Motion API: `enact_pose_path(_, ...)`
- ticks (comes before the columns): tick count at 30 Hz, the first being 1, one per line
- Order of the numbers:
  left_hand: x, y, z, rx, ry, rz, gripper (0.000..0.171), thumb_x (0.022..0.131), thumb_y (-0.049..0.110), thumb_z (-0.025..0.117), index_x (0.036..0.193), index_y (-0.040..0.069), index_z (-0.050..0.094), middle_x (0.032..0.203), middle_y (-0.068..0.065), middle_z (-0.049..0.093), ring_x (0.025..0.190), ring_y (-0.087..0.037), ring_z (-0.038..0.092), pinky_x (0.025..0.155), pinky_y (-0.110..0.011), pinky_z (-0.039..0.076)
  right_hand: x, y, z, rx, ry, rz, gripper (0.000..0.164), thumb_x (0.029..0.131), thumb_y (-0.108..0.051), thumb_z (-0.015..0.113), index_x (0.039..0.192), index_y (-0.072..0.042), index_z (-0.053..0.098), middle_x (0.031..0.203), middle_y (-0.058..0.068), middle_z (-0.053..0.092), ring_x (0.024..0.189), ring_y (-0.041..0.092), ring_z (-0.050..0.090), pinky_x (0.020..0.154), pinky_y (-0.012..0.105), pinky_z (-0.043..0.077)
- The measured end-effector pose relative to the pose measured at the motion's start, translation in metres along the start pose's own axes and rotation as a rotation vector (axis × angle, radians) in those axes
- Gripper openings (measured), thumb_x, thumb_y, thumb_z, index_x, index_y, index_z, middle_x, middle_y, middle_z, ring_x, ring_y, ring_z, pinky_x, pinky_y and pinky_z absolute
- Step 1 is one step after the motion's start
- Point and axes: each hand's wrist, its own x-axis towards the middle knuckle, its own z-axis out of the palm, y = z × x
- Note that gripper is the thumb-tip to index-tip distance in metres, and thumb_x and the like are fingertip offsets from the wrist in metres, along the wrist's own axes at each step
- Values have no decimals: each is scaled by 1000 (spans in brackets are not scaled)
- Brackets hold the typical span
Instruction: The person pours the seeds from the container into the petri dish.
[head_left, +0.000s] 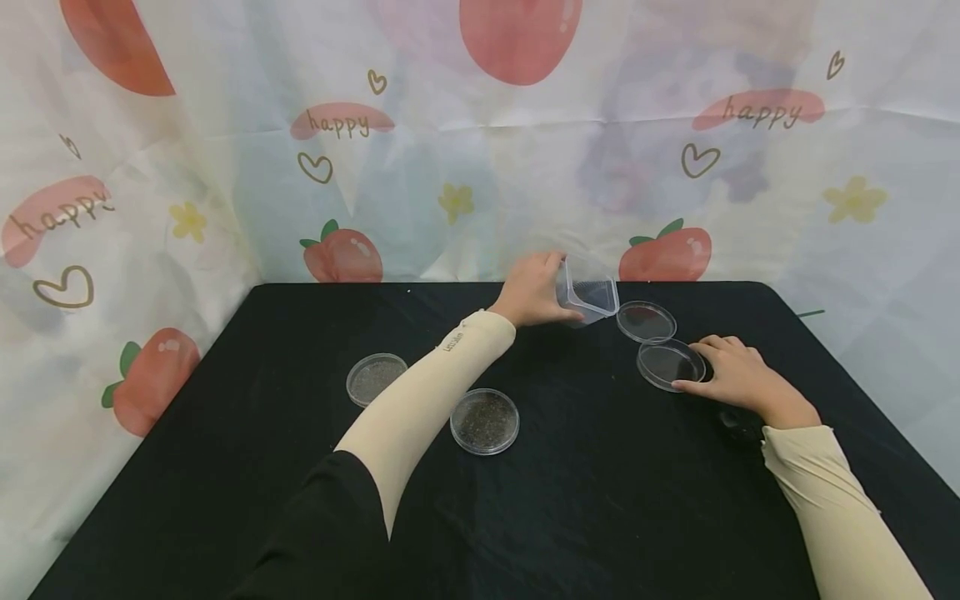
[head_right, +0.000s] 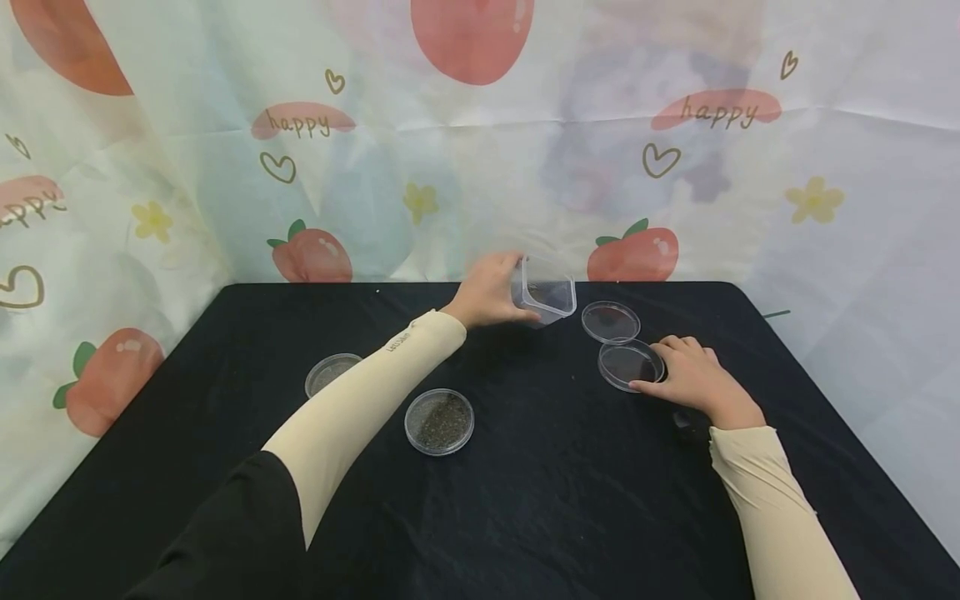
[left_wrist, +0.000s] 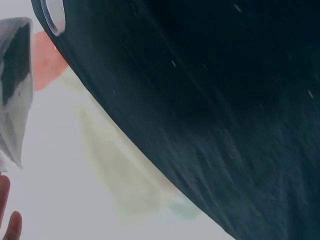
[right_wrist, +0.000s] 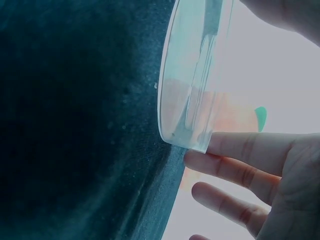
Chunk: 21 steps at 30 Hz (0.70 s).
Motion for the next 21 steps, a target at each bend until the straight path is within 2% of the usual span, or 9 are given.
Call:
enact_pose_path(10,5,29,10,64,-39,-10,98,68,66,69,142,11,36,137,-2,50,126,-18,47,107,-34,37,0,1,-1,1,-18,13,83,78,-56,66,123,12,52,121,32,49,110,48,41,89,67,36)
enact_pose_path(21,11,57,21,172,-9,5,94,68,66,70,140,15,37,133,1,50,122,-15,47,105,-32,39,1,1,1,-9,-15,21,85,77,-59,65,123,11,52,120,32,50,110,47,42,89,67,37)
